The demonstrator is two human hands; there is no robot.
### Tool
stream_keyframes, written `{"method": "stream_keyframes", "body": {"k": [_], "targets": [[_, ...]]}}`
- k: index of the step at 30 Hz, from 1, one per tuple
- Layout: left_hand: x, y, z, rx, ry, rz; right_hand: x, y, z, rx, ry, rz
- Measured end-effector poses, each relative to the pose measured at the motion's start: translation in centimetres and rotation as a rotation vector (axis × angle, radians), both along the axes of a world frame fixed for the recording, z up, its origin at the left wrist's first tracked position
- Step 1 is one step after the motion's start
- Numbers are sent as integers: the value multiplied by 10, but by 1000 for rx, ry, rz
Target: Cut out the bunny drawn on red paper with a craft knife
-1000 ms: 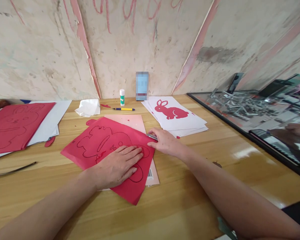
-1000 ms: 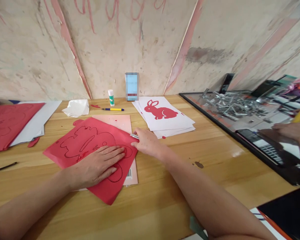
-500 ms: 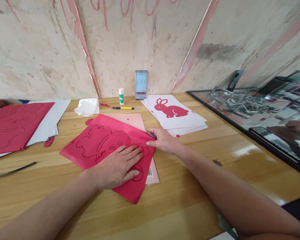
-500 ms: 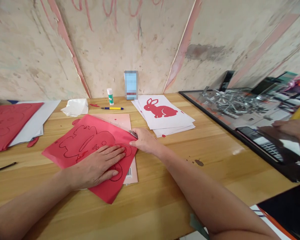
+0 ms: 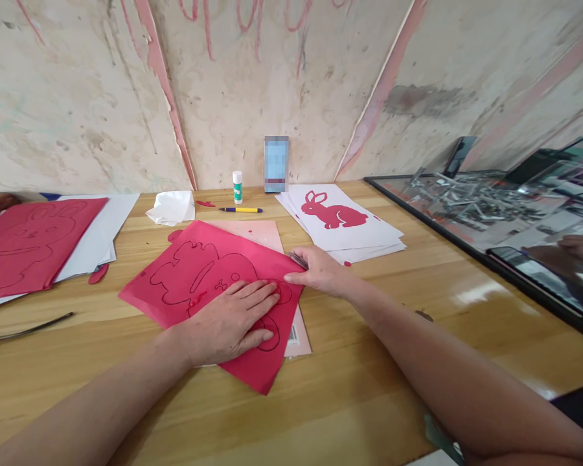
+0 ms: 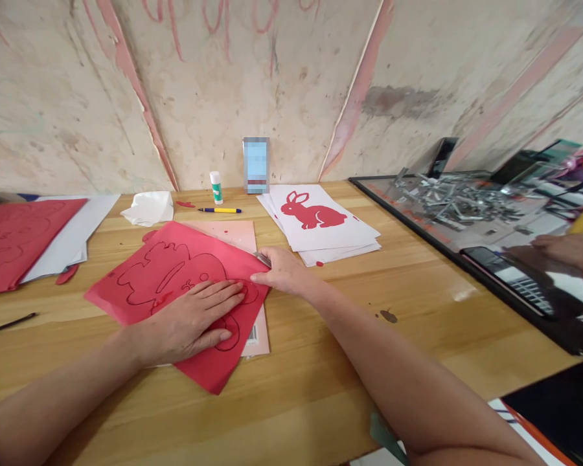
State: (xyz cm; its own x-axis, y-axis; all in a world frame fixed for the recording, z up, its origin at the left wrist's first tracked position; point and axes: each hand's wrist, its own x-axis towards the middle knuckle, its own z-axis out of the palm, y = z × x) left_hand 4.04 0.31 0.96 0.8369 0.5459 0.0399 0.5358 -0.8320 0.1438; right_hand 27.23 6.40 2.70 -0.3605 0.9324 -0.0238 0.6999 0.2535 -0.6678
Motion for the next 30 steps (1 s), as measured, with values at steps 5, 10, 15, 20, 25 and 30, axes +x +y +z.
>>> {"method": "stream_keyframes", "body": {"k": [5,10,15,20,25,30], "targets": [[-5,4,1,24,-21,70,6,4,-3,-61,59,5],[-23,19,9,119,-84,240,7,5,3,-139,121,62],[-51,40,15,197,-202,422,11,6,11,-197,199,128],[-74,54,20,173,-303,615,20,10,16,-102,195,220],[-88,56,27,95,-344,707,28,11,21,-36,123,250],[-93,60,29,156,-385,644,33,11,22,-33,109,272]]}}
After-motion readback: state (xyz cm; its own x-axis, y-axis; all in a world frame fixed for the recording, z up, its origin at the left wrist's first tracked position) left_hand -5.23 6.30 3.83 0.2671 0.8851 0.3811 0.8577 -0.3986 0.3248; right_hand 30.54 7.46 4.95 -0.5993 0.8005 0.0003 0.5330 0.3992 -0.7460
